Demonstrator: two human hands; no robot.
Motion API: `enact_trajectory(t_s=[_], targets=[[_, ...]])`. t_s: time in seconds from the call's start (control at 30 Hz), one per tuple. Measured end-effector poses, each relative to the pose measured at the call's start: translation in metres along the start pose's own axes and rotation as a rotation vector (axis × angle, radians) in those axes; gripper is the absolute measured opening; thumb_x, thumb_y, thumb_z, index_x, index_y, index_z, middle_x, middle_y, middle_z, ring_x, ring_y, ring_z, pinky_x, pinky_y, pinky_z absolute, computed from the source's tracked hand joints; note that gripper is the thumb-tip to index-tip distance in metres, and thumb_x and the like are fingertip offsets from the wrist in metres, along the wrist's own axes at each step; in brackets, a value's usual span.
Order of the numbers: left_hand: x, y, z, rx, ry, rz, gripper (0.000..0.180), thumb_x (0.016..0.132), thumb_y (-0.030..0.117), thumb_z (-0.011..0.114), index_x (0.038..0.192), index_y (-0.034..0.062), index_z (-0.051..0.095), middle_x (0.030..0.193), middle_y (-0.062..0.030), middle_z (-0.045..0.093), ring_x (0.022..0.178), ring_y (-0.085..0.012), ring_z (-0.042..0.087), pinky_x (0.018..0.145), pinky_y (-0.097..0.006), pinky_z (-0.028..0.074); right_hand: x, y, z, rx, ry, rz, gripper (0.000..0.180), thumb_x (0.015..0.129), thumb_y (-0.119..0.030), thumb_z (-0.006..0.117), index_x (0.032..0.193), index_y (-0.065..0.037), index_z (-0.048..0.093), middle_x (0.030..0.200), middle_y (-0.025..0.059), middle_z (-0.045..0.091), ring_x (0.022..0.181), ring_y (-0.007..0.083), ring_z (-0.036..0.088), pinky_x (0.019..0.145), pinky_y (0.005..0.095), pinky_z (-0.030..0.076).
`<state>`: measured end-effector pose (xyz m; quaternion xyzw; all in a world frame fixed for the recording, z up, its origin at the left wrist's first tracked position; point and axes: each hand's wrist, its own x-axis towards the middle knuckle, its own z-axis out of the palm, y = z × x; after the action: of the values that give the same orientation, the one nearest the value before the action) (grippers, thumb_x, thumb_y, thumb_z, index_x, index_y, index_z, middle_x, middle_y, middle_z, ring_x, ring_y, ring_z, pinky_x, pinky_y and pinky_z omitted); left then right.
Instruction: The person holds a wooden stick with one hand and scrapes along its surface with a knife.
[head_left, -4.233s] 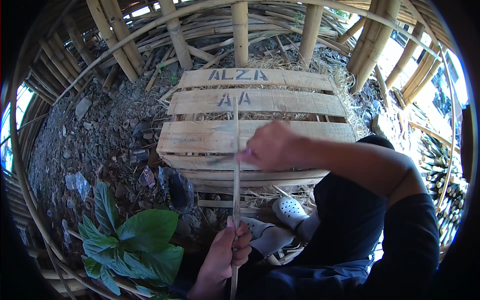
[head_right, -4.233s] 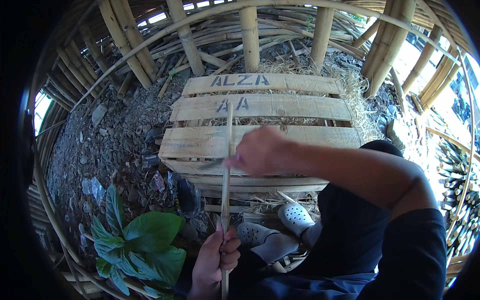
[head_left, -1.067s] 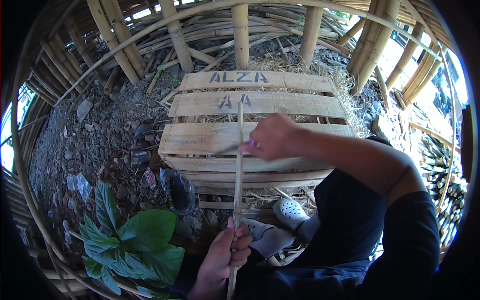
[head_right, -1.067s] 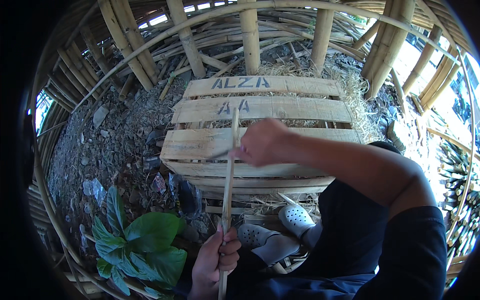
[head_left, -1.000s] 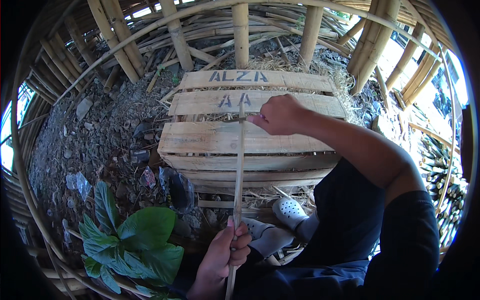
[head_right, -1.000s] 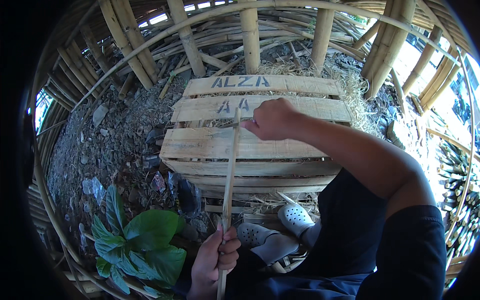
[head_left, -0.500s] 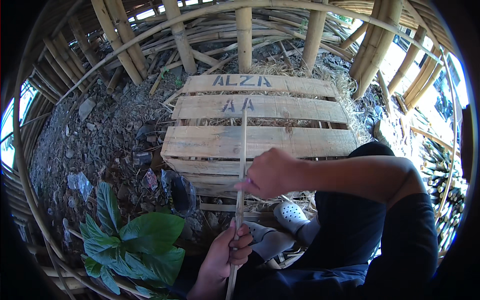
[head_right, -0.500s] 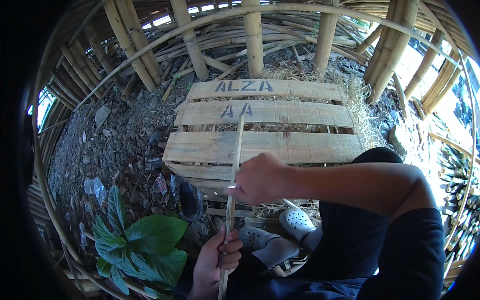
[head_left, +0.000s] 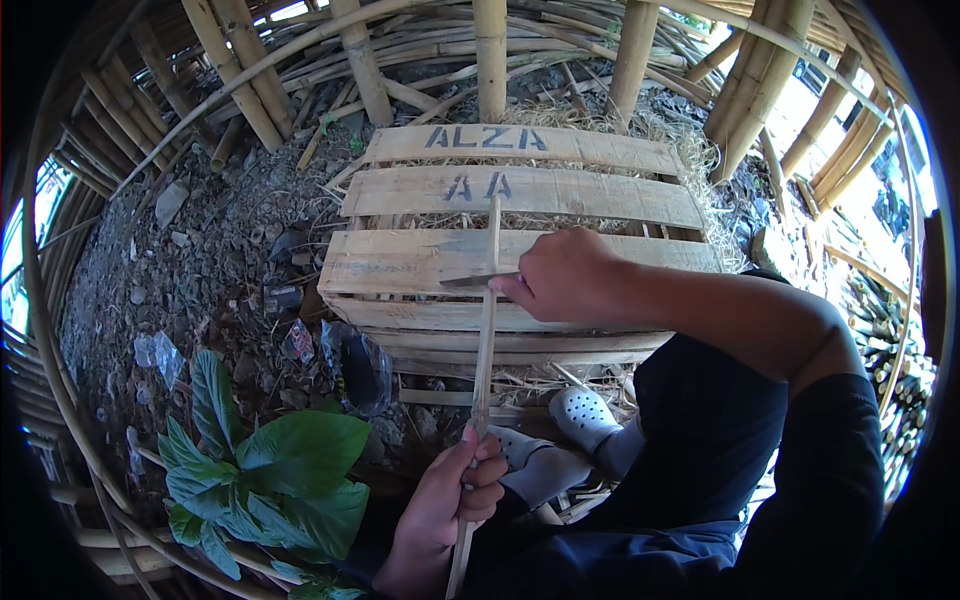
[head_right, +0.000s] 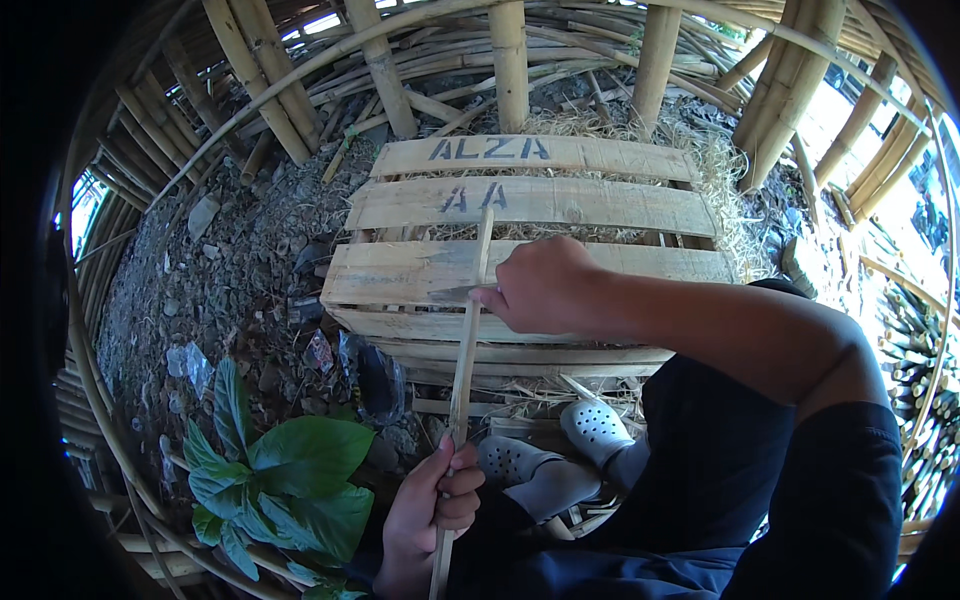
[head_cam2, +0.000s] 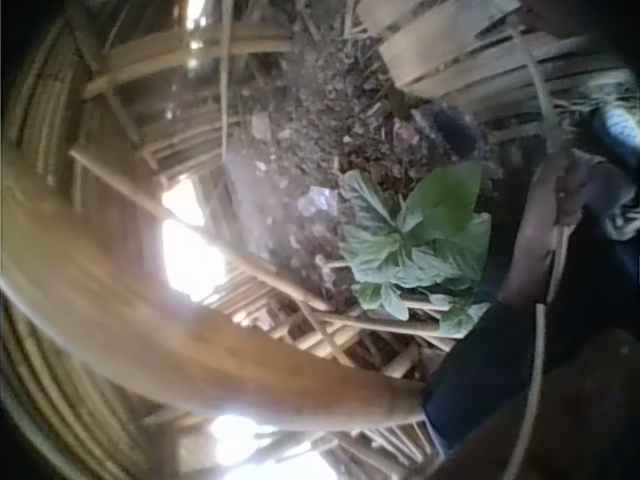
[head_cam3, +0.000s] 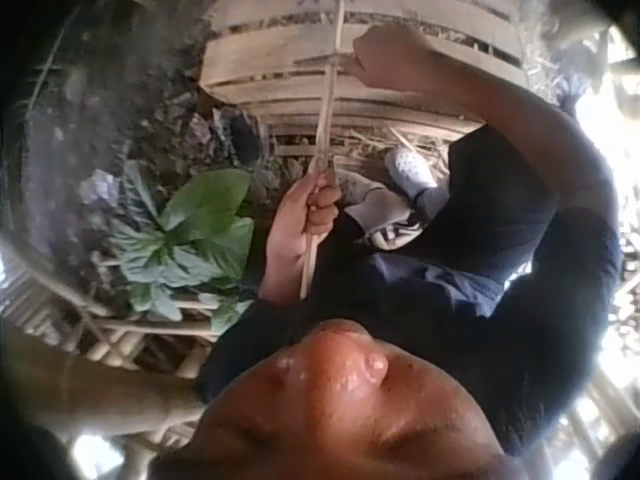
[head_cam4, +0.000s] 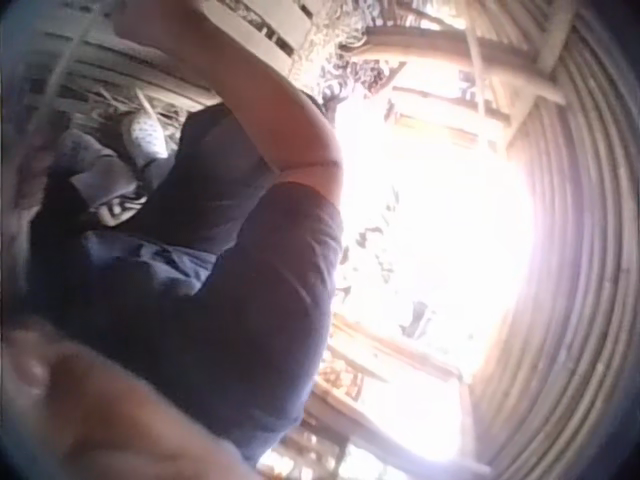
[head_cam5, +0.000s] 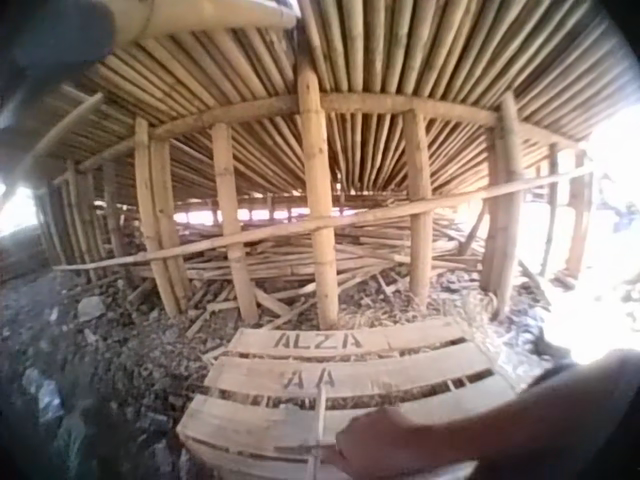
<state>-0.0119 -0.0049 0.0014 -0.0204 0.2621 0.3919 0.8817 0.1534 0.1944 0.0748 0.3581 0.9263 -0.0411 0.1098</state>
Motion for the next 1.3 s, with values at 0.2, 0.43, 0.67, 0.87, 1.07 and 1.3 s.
enact_trajectory(t_s=[0.2, 0.43, 0.67, 0.87, 1.07, 1.3], targets=[[-0.001, 0.004, -0.008, -0.060, 0.003, 0.008, 0.032, 0.102, 0.040, 0.033, 0.085, 0.0153, 0.040, 0.062, 0.0078, 0.026, 0.042, -0.0004, 0.016, 0.034, -0.018, 0.011, -0.015, -0.038, -0.012, 0.052, -0.236, -0.179, 0.066, 0.097, -0.052, 0.031, 0.068, -0.004, 0.067, 0.062, 0.0136, 0.062, 0.064, 0.0304, 0.066, 0.062, 0.0425, 0.054], [0.000, 0.010, -0.006, -0.064, -0.013, 0.009, 0.031, 0.101, 0.043, 0.038, 0.085, 0.0168, 0.040, 0.063, 0.0089, 0.025, 0.045, -0.0002, 0.016, 0.037, -0.018, 0.009, -0.011, -0.031, -0.003, 0.039, -0.153, -0.153, 0.066, 0.096, -0.053, 0.034, 0.065, -0.005, 0.066, 0.062, 0.0131, 0.062, 0.062, 0.0307, 0.065, 0.057, 0.0409, 0.053], [-0.002, 0.007, -0.010, -0.107, -0.051, 0.029, 0.029, 0.103, 0.037, 0.032, 0.088, 0.0141, 0.041, 0.063, 0.0073, 0.028, 0.044, -0.0008, 0.018, 0.035, -0.018, 0.013, -0.034, -0.059, 0.001, 0.050, -0.108, -0.179, 0.060, 0.095, -0.050, 0.039, 0.063, -0.007, 0.066, 0.061, 0.0108, 0.062, 0.059, 0.0302, 0.064, 0.055, 0.0406, 0.052], [0.001, 0.011, -0.015, -0.213, -0.118, 0.025, 0.027, 0.103, 0.034, 0.032, 0.091, 0.0129, 0.042, 0.065, 0.0066, 0.031, 0.046, -0.0017, 0.022, 0.037, -0.017, 0.017, -0.031, -0.054, 0.000, 0.121, -0.131, -0.215, 0.059, 0.096, -0.044, 0.039, 0.057, -0.007, 0.064, 0.055, 0.0119, 0.059, 0.055, 0.0318, 0.062, 0.053, 0.0409, 0.050], [-0.004, 0.007, -0.009, -0.201, -0.161, 0.059, 0.028, 0.103, 0.034, 0.031, 0.091, 0.0126, 0.042, 0.065, 0.0066, 0.030, 0.046, -0.0017, 0.021, 0.036, -0.018, 0.016, -0.033, -0.050, 0.008, 0.202, 0.171, -0.119, 0.056, 0.097, -0.039, 0.038, 0.059, -0.006, 0.062, 0.055, 0.0126, 0.059, 0.054, 0.0311, 0.062, 0.053, 0.0408, 0.051], [0.003, 0.004, -0.009, -0.127, -0.035, 0.065, 0.029, 0.102, 0.041, 0.034, 0.090, 0.0147, 0.042, 0.065, 0.0074, 0.028, 0.046, -0.0013, 0.019, 0.036, -0.018, 0.013, -0.019, -0.043, 0.038, 0.151, 0.271, -0.117, 0.050, 0.095, -0.029, 0.041, 0.053, -0.006, 0.057, 0.049, 0.0122, 0.056, 0.047, 0.0300, 0.059, 0.049, 0.0415, 0.051]])
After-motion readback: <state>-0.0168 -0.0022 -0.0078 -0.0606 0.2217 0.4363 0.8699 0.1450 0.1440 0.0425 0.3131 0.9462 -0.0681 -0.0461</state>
